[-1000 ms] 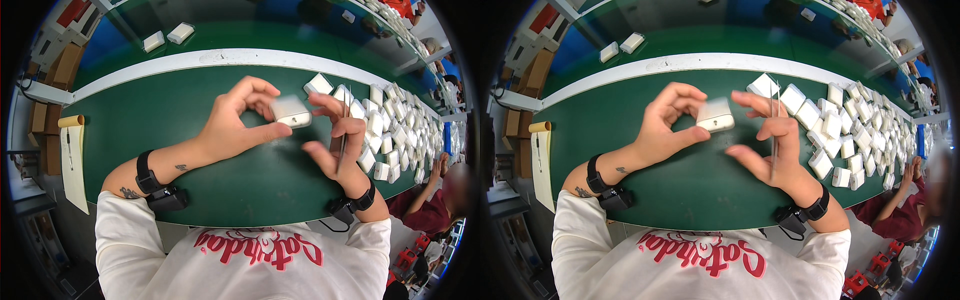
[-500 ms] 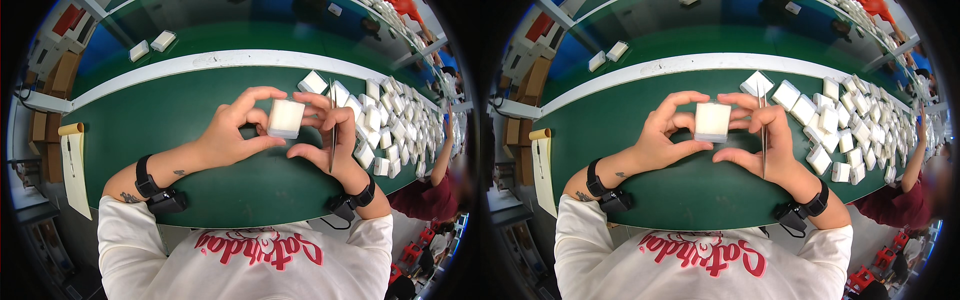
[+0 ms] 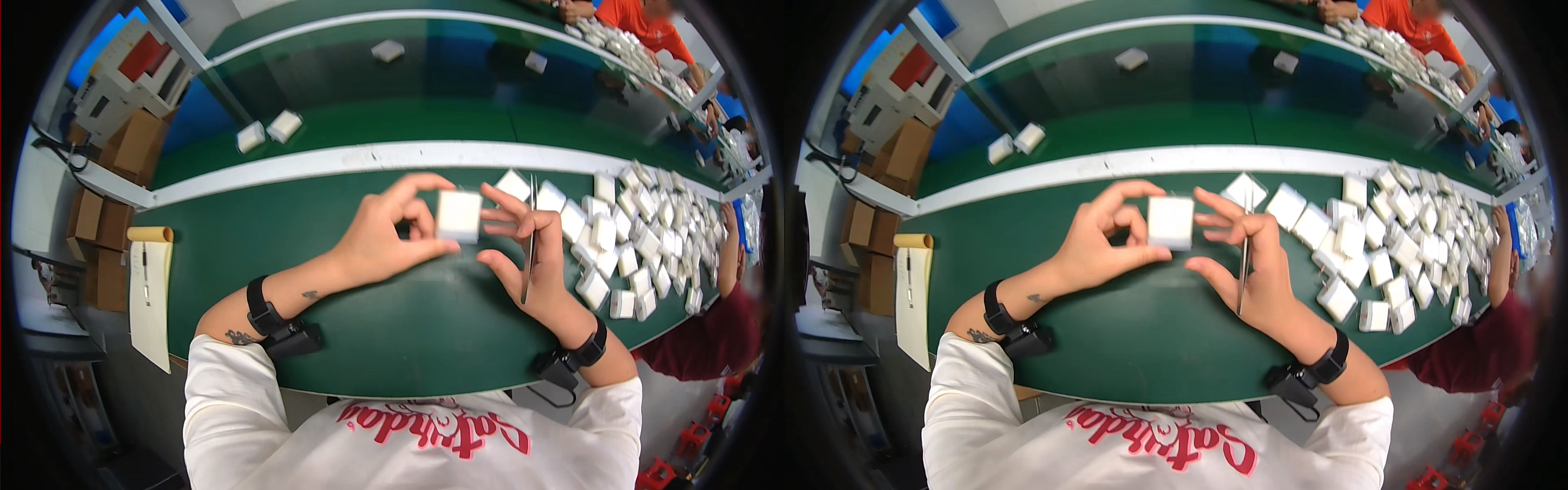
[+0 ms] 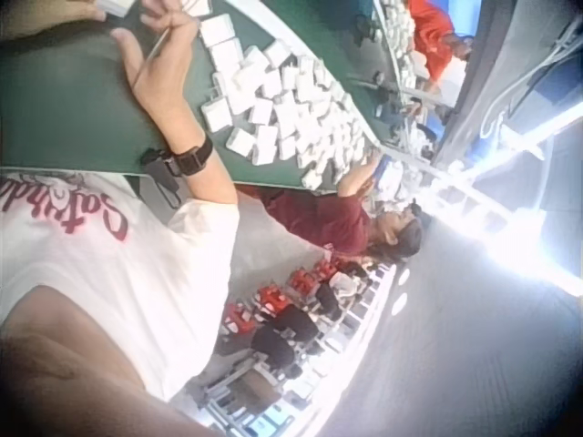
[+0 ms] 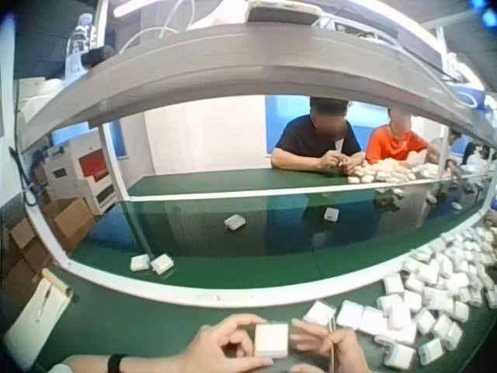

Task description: Inspecting and handling small white rectangular objects at a production line table.

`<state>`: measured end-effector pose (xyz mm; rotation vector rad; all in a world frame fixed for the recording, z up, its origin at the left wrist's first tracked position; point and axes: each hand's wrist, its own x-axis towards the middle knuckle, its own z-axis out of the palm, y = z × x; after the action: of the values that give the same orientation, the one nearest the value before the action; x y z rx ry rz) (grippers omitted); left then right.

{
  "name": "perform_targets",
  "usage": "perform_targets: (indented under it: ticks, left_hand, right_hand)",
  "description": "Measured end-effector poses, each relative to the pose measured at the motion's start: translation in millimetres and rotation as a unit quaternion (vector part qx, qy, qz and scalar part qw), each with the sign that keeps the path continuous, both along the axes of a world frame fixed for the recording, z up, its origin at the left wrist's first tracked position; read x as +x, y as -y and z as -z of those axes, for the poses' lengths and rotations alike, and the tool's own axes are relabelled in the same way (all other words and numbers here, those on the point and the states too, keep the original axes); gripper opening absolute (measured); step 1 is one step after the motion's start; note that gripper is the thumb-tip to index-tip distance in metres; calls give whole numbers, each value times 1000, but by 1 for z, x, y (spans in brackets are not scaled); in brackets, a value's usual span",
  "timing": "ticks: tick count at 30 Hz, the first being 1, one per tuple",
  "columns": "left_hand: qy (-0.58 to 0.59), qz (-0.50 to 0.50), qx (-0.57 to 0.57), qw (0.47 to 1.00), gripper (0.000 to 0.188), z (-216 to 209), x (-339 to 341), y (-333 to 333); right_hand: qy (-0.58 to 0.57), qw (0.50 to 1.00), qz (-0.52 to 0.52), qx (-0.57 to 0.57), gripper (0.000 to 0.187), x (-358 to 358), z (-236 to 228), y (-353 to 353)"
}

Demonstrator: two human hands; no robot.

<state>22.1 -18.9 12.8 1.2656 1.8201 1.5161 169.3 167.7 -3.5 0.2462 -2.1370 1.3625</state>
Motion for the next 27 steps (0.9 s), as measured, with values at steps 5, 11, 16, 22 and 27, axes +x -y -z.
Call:
perform_targets:
  ticks: [5,11,16,22,27]
  left_hand:
    - [-181,-197,-159,951,73,-26,-128,-17]
    - [-456,-292,-140,829,75,-2,-242,-74]
    - [-464,-290,-297,783,49,44,-289,-129]
    - [-169,-214,-156,949,38,0,-263,-141]
    - [366,138,67,918,44,-6,-104,-78]
  right_hand:
    - [43,998,23,-38,36,-2,3,-2]
    - [60,998,1,-23,24,-2,7,-4]
    - [81,996,-14,-26,11,-1,3,-11]
    - [48,998,11,41,14,-2,-1,-14]
    - [-36,995,87,33,42,-6,-1,-13]
